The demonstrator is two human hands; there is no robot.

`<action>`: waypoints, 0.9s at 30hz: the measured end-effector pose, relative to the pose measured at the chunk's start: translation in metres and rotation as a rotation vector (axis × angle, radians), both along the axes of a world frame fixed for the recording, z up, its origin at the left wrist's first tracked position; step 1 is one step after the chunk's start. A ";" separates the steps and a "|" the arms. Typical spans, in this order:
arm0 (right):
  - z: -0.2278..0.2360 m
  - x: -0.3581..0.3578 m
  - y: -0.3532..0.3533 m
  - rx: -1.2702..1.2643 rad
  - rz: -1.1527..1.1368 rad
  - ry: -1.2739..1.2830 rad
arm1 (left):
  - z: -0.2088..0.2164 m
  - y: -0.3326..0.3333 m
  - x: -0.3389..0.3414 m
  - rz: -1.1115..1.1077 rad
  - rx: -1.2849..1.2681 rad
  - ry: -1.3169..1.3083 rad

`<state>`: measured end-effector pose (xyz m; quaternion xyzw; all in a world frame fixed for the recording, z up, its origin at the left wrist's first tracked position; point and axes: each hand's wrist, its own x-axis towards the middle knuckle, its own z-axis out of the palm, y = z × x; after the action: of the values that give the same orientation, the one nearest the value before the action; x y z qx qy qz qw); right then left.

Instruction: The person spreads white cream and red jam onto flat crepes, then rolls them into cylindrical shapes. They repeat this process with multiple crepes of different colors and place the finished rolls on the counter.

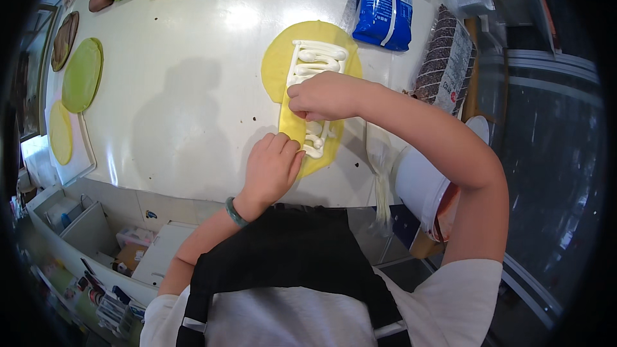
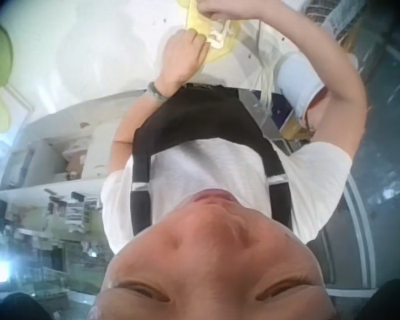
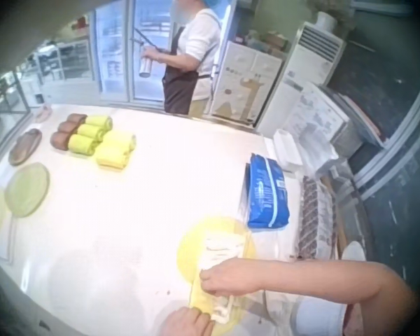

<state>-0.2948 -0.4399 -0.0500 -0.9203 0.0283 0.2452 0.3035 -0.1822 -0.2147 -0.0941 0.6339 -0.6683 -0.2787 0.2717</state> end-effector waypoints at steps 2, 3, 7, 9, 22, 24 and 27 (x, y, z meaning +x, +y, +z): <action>0.004 0.001 -0.010 0.081 -0.063 -0.019 | -0.006 -0.001 -0.002 0.084 -0.051 -0.022; 0.013 0.008 -0.018 0.156 -0.111 -0.031 | -0.009 -0.002 -0.003 0.053 -0.059 -0.067; 0.001 0.043 -0.044 0.094 -0.333 -0.244 | -0.024 -0.006 -0.010 -0.110 0.017 -0.116; -0.024 0.059 -0.056 -0.025 -0.214 -0.474 | -0.019 -0.009 -0.008 -0.132 0.011 -0.094; -0.008 0.037 -0.044 -0.171 -0.386 -0.344 | -0.038 -0.076 0.068 -0.017 -0.083 -0.152; -0.008 0.009 -0.036 -0.152 -0.554 -0.396 | -0.037 -0.091 0.054 -0.072 -0.107 -0.190; -0.013 -0.025 -0.015 -0.096 -0.815 -0.412 | -0.037 -0.108 0.037 -0.131 -0.122 -0.143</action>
<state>-0.3200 -0.4554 -0.0628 -0.8767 0.3384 -0.0838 0.3315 -0.1449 -0.3225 -0.1307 0.5895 -0.7416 -0.2089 0.2427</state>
